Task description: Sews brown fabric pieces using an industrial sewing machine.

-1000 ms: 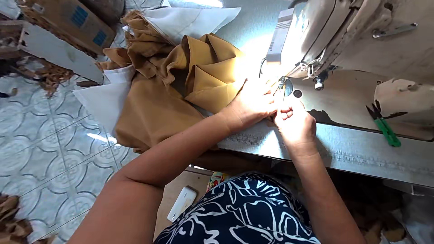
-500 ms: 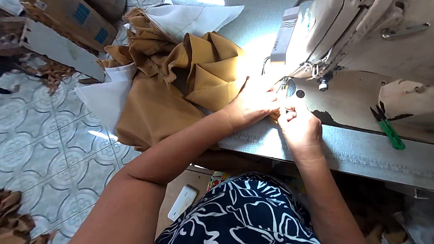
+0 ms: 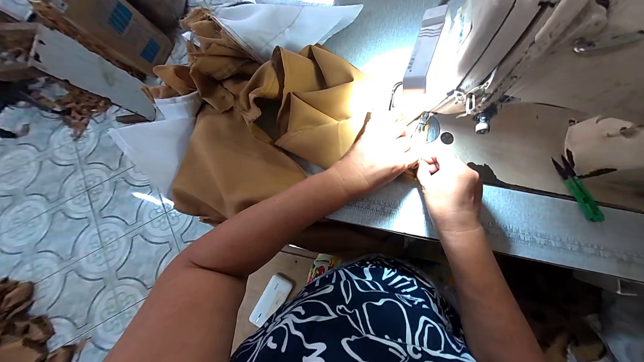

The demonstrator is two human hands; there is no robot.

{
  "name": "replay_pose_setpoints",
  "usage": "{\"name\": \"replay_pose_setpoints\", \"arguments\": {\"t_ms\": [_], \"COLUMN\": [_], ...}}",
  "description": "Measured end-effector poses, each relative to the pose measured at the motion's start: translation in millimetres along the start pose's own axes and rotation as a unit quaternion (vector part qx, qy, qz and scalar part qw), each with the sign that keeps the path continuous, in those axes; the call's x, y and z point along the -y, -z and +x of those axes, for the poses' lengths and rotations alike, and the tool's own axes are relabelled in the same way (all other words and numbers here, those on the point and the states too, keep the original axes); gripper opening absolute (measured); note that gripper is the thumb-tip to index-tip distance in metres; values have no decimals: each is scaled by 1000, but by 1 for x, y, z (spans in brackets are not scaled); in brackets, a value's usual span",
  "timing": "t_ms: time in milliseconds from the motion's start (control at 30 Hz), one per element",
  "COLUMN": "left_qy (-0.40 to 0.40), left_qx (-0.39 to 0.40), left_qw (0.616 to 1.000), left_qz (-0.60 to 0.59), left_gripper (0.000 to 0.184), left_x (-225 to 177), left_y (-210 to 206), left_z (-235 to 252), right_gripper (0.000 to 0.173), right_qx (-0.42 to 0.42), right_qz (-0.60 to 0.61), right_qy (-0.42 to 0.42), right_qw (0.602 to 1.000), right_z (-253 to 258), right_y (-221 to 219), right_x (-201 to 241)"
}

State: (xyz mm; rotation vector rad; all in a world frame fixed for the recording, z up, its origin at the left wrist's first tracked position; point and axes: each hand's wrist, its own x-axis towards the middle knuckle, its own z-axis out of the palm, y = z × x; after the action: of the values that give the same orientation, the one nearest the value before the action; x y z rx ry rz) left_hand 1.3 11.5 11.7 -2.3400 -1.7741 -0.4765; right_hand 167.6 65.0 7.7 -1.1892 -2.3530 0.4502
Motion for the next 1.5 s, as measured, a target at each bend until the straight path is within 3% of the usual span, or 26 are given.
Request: {"name": "replay_pose_setpoints", "arguments": {"t_ms": [200,833,1200,1300,1433,1500], "left_qy": [8,15,39,73,209,230], "left_qx": [32,24,24,-21,51,80], "left_qw": [999,999,999,996,976,969], "left_qz": [-7,14,-8,-48,28,50], "left_gripper": [27,27,34,25,50,52], "left_x": [0,8,32,33,18,6], "left_y": [2,-2,-8,-17,-4,7], "left_z": [2,0,19,15,-2,-10], "right_gripper": [8,10,14,15,33,42], "right_qx": [-1,43,25,30,-1,20], "right_qz": [6,-8,-15,3,-3,5], "right_qy": [13,12,23,11,-33,-45], "right_qw": [1000,999,999,999,999,999], "right_z": [0,1,30,30,19,14], "right_y": [-1,0,-6,-5,-6,-7], "right_x": [-1,5,3,2,3,4]}}
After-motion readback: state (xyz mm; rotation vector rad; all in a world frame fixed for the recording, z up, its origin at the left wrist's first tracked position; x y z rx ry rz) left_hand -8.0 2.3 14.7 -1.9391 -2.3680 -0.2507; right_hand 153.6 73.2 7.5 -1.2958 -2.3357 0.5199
